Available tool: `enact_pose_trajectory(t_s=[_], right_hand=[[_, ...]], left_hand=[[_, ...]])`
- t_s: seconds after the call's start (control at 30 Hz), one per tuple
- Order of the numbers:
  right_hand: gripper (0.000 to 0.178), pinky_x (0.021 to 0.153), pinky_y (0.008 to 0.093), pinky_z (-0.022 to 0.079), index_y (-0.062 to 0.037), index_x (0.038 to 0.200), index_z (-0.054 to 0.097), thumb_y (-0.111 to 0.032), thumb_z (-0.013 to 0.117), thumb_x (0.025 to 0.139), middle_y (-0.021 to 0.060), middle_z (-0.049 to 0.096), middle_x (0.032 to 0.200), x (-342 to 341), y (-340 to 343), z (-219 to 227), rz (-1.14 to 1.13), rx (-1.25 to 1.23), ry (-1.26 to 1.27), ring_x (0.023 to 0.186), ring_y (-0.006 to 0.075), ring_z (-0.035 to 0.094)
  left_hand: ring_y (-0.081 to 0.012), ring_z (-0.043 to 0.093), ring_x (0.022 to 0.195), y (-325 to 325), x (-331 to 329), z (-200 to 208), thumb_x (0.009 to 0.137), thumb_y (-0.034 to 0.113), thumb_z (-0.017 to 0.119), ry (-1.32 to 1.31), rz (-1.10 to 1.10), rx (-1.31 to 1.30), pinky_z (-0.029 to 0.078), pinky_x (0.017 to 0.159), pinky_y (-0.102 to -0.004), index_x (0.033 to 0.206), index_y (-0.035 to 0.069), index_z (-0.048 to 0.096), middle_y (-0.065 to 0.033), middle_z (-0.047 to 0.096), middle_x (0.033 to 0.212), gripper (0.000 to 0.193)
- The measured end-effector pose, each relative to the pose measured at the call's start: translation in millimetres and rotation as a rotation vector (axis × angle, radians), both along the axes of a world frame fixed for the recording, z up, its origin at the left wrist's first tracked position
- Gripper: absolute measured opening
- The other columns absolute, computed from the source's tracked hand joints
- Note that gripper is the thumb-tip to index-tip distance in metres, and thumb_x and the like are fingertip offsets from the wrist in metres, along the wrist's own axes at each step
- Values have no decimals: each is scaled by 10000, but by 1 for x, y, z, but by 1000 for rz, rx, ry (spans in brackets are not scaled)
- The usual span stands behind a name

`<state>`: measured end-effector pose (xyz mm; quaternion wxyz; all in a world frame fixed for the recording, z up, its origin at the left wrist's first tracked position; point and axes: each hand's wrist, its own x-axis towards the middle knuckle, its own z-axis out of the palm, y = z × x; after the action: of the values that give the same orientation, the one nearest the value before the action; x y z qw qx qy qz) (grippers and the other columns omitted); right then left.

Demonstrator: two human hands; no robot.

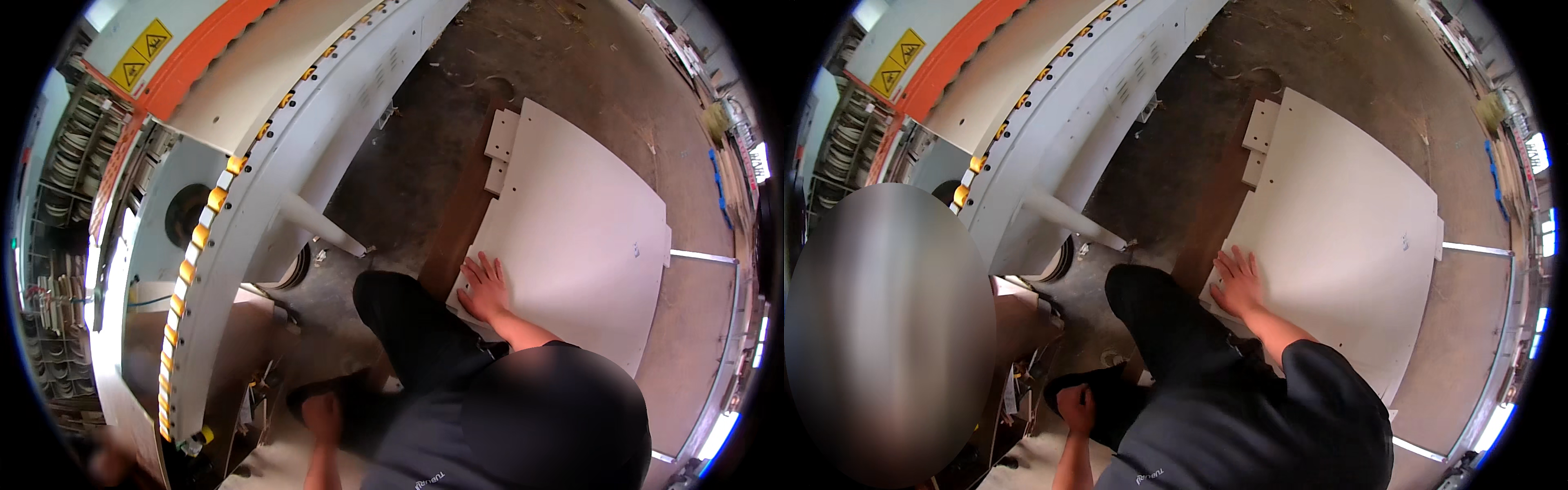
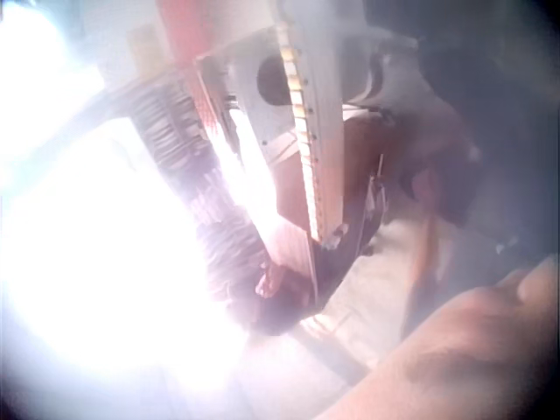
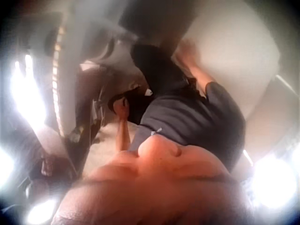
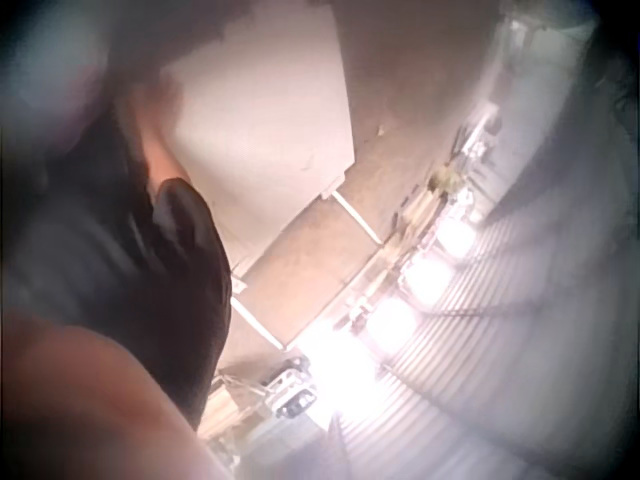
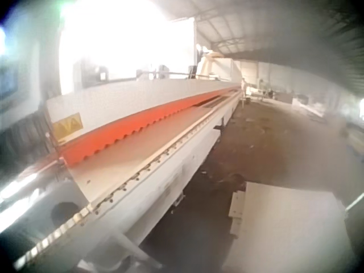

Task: The person repeatedly picks up white rectangular panels from a conveyor belt and stacks them on the floor. The person handles the panels one at a time, placing them into a growing pile.

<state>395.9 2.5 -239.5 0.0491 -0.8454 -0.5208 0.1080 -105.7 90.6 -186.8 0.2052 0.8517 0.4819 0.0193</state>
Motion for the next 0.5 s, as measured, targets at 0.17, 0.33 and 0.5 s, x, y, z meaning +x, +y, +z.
enact_pose_trajectory(t_s=[0.17,0.33,0.5], right_hand=[[673,1281,589,88,-144,1494,517,-448,648,908,15,394,1623,5,-6,7,16,-94,-3,1576,298,177],[656,1278,598,103,-140,1476,516,-398,663,891,54,401,1611,5,-8,6,14,-196,-40,1574,336,167],[654,1287,516,170,-137,1520,481,-417,606,943,46,358,1647,3,25,44,-68,-337,82,1581,278,175]], left_hand=[[-391,602,698,25,12,2,770,92,680,-272,30,-41,426,662,-524,632,88,599,-158,610,696,160],[-366,640,780,43,-3,18,796,88,697,-372,-42,-135,466,714,-473,803,90,698,-142,675,787,8],[-396,666,899,44,-1,49,846,111,687,-162,-91,-357,507,817,-503,938,80,746,-161,729,930,115]])
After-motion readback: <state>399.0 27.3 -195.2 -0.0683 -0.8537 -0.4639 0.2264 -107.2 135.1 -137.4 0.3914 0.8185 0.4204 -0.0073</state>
